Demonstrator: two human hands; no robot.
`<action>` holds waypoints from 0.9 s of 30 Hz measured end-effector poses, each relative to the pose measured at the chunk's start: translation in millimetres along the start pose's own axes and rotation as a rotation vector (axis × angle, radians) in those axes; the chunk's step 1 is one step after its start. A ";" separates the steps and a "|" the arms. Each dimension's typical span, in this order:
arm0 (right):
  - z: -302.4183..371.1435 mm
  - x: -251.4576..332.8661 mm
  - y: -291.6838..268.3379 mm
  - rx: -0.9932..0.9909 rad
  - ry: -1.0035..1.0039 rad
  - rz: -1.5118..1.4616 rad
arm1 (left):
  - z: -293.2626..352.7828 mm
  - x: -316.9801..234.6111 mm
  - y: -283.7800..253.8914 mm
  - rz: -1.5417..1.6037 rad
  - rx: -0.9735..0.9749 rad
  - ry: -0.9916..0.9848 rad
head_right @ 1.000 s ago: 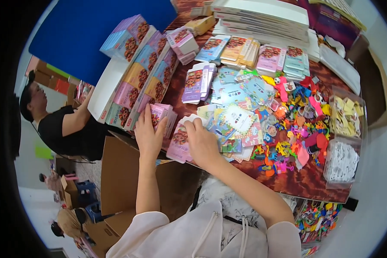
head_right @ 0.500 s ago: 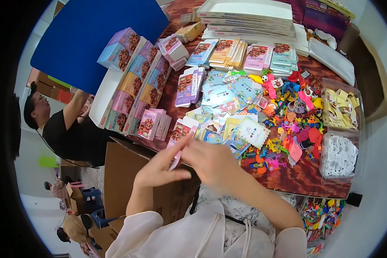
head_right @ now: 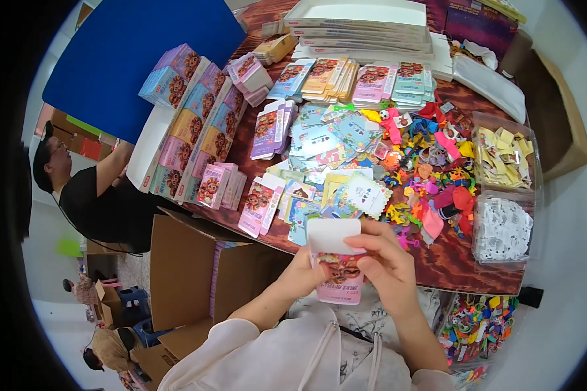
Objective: Packaging small colorful toys or items into pink and white bags at a workshop table.
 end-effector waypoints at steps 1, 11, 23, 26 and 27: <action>1.9 1.7 -1.7 0.022 -0.028 0.027 | -6.6 8.6 0.3 0.064 -0.005 -0.019; 24.8 -2.8 -35.6 -0.414 -0.005 0.214 | 7.3 -16.0 -3.1 -0.131 -0.225 0.049; 12.7 1.0 -24.1 0.057 -0.106 0.454 | 18.4 -30.5 -2.8 -0.554 -0.166 0.143; 12.9 9.7 -21.7 0.145 -0.363 0.635 | 12.7 -26.8 -3.7 -0.421 -0.087 0.063; 13.2 12.0 -16.2 0.141 -0.356 0.640 | 10.7 -28.7 -1.1 -0.426 -0.069 0.042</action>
Point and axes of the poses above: each hand's wrist, its own z-axis away from the middle knuckle, its own y-axis out of the palm, x = y × z, the point moved 9 cm from there along -z, towards the middle knuckle, and after that the axes turned 12 degrees about -y, right-handed, at the moved point
